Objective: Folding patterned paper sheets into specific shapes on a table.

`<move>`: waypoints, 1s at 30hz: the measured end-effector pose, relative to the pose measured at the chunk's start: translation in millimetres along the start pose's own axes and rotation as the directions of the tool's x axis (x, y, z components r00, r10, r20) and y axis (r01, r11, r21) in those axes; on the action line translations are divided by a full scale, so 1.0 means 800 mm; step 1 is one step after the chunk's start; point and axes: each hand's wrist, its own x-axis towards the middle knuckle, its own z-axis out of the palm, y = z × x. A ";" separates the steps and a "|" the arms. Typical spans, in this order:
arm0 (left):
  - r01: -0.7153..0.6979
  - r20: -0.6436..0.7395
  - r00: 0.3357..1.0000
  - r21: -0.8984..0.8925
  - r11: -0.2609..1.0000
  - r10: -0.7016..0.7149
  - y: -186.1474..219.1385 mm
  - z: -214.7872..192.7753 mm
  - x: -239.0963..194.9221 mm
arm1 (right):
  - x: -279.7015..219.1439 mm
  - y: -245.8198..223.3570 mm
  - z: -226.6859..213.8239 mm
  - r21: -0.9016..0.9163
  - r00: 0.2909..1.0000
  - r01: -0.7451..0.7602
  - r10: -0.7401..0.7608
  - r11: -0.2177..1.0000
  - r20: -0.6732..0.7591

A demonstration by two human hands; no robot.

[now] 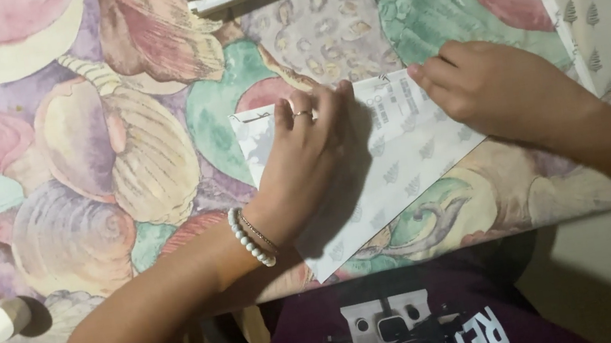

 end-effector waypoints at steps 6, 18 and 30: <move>0.002 0.141 0.990 -0.123 0.992 0.016 0.001 -0.018 0.003 | 0.008 -0.001 -0.014 -0.032 0.994 -0.002 0.006 0.999 0.109; 0.003 0.213 0.977 -0.051 0.999 0.008 -0.011 0.010 0.006 | 0.028 -0.001 -0.053 -0.037 0.954 -0.007 0.017 0.999 0.300; 0.060 0.220 0.975 -0.085 0.995 -0.040 -0.005 0.011 0.010 | 0.019 0.009 -0.072 0.055 0.934 -0.172 0.145 0.984 0.327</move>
